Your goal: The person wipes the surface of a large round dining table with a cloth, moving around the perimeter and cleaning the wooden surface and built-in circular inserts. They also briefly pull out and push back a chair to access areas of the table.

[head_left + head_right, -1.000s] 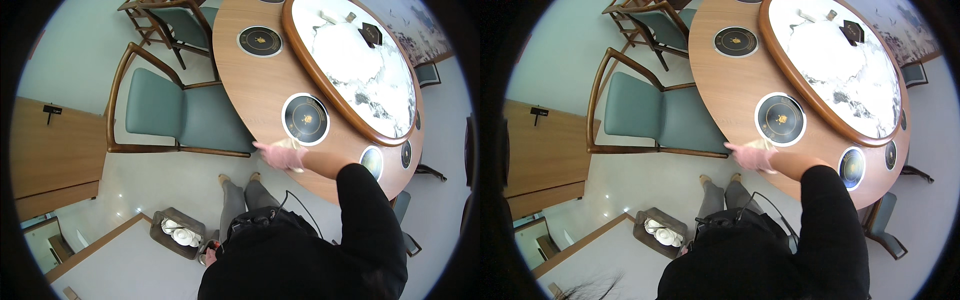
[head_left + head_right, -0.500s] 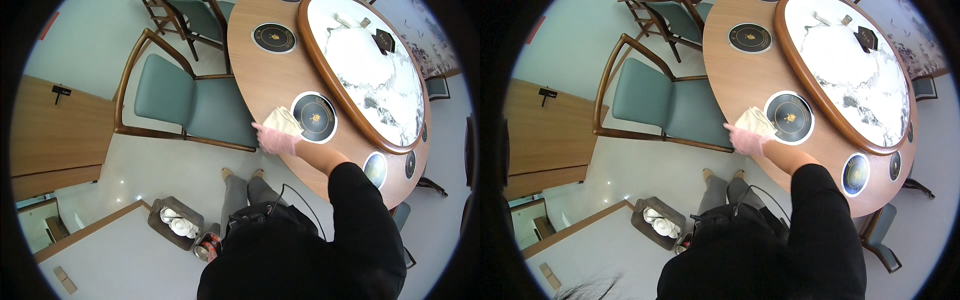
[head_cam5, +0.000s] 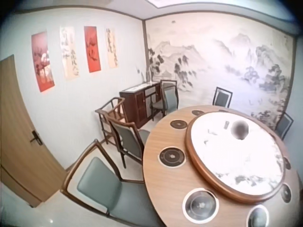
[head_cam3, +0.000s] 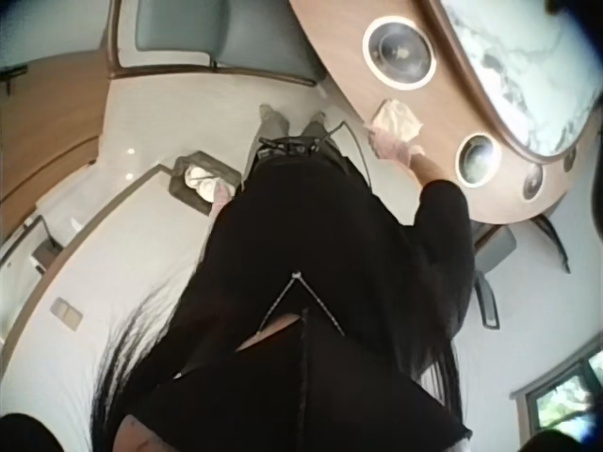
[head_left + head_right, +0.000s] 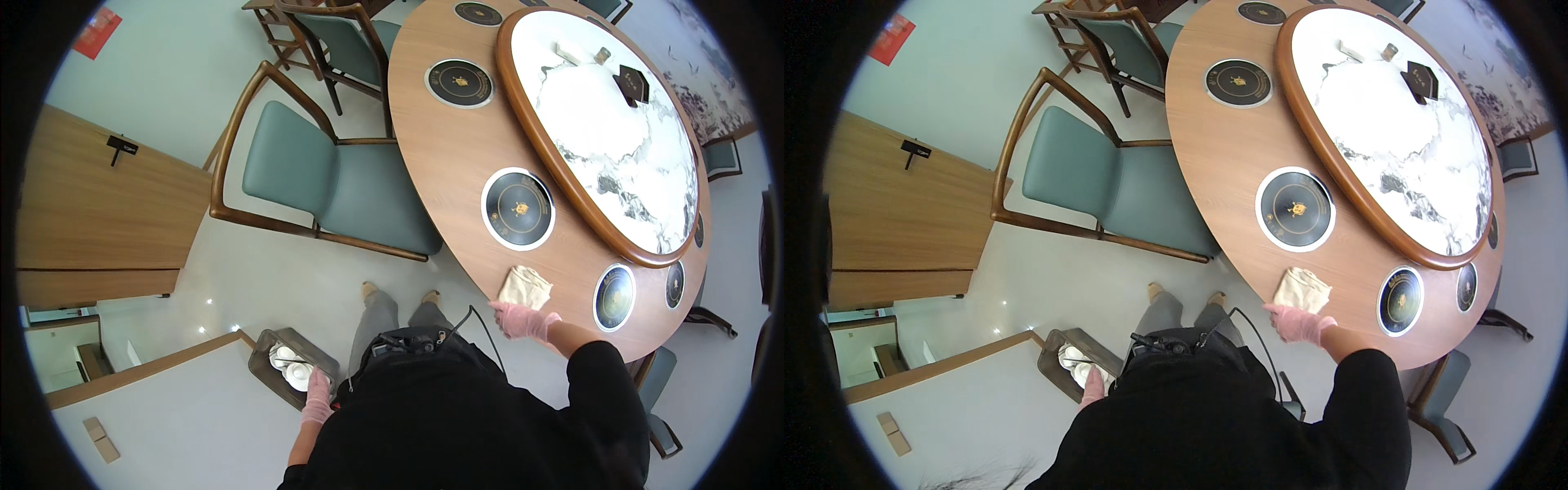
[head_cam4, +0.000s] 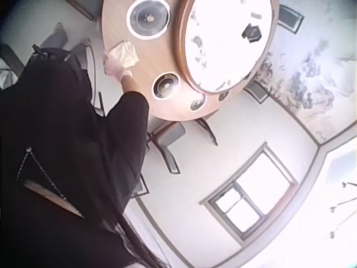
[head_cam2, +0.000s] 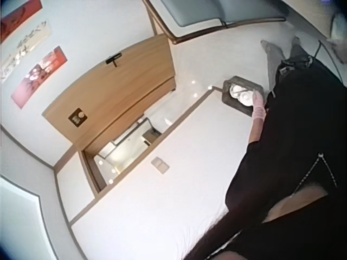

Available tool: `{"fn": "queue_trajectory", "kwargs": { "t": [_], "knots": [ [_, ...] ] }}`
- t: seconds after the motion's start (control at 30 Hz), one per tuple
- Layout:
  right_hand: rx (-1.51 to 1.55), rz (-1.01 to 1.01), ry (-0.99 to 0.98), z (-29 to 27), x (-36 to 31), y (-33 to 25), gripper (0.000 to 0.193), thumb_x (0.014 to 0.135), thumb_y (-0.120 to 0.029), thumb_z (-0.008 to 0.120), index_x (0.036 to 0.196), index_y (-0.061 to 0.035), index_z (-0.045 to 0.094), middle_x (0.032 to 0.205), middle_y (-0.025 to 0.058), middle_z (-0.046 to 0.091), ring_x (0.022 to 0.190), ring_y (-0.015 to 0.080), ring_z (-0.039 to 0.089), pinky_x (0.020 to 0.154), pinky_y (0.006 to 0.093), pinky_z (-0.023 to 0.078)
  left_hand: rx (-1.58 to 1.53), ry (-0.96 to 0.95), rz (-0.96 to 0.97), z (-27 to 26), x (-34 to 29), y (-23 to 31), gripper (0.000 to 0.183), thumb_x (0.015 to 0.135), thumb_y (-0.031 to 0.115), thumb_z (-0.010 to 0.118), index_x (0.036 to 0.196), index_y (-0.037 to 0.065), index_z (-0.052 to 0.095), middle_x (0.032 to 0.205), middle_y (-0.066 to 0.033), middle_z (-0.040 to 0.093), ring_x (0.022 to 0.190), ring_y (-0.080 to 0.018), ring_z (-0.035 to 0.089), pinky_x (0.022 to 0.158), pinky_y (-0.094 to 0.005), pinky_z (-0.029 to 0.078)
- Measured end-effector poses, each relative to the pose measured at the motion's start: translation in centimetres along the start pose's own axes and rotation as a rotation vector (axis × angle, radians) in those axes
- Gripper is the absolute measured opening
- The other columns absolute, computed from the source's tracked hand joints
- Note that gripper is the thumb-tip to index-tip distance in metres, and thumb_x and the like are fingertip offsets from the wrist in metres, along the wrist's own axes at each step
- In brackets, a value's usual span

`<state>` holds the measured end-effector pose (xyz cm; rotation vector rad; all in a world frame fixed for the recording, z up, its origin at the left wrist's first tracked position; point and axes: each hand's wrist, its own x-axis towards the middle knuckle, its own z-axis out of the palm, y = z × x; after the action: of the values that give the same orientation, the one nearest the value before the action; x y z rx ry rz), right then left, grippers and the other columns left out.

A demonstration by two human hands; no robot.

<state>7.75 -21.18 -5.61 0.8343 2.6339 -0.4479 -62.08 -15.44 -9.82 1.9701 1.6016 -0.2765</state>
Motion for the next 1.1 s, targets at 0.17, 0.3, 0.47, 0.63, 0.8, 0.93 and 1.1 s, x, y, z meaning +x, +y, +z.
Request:
{"fn": "queue_trajectory", "kwargs": {
  "t": [0.17,0.3,0.47,0.63,0.8,0.93,1.1],
  "knots": [
    [0.117,0.242,-0.086,4.7,-2.7,-4.9,0.013,0.078,-0.029,0.061,0.074,-0.018,0.067,0.073,0.0011,0.062,0.081,0.0179,0.061,0.111,0.0369,0.035,-0.216,0.122,-0.141,-8.6,8.1,1.5,0.059,0.104,0.039,0.037,0.15,0.002,0.034,0.151,-0.0178,0.042,0.142,-0.0309,0.038,0.117,-0.0362,0.03],
    [0.416,0.398,-0.469,-2.6,-4.0,-8.1,0.038,0.084,-0.043,0.059,0.079,-0.0097,0.076,0.087,0.0059,0.073,0.089,0.0219,0.067,0.093,0.0399,0.05,-0.358,0.235,-0.173,-18.6,15.8,1.4,0.06,0.105,0.041,0.037,0.151,0.002,0.034,0.152,-0.0166,0.042,0.143,-0.0292,0.036,0.118,-0.0365,0.027],
    [1.258,1.716,-0.006,-17.4,-1.0,-7.4,0.046,0.085,-0.047,0.057,0.078,-0.0052,0.076,0.079,0.0132,0.072,0.079,0.0242,0.068,0.071,0.0408,0.054,-0.595,0.333,-0.1,-30.9,27.8,1.9,0.062,0.105,0.043,0.036,0.152,0.003,0.034,0.153,-0.0152,0.041,0.144,-0.027,0.034,0.119,-0.0369,0.024],
    [1.571,2.089,1.772,-13.7,5.5,-7.2,0.036,0.089,-0.04,0.059,0.082,-0.0059,0.071,0.082,0.0098,0.07,0.079,0.0207,0.066,0.072,0.0406,0.055,-0.778,0.263,0.117,-41.7,39.8,5.7,0.064,0.105,0.045,0.035,0.153,0.003,0.034,0.155,-0.0137,0.04,0.146,-0.0248,0.032,0.12,-0.0373,0.02],
    [2.045,0.91,3.16,-13.9,17.4,-6.2,0.026,0.093,-0.039,0.055,0.101,-0.0194,0.07,0.103,0.0053,0.071,0.095,0.0242,0.067,0.086,0.0467,0.055,-0.926,0.0,0.44,-46.4,44.1,14.8,0.064,0.106,0.047,0.037,0.152,0.003,0.034,0.153,-0.011,0.041,0.143,-0.0225,0.034,0.119,-0.0367,0.023],
    [2.151,0.492,3.341,-26.5,27.7,-3.3,0.036,0.096,-0.041,0.054,0.121,-0.0159,0.063,0.126,0.0096,0.064,0.116,0.0351,0.059,0.103,0.0576,0.045,-1.054,-0.169,0.435,-47.7,50.6,15.4,0.061,0.106,0.041,0.04,0.153,0.003,0.032,0.143,-0.0073,0.047,0.133,-0.0199,0.042,0.112,-0.0339,0.032],
    [2.241,0.396,3.219,-26.9,36.4,-0.2,0.033,0.099,-0.029,0.049,0.123,-0.0099,0.061,0.128,0.014,0.062,0.116,0.0368,0.059,0.105,0.0583,0.044,-1.105,-0.217,0.397,-49.8,52.7,18.1,0.045,0.102,0.048,0.047,0.127,0.012,0.055,0.099,0.0025,0.055,0.091,-0.0112,0.052,0.082,-0.0292,0.044]
  ]
}}
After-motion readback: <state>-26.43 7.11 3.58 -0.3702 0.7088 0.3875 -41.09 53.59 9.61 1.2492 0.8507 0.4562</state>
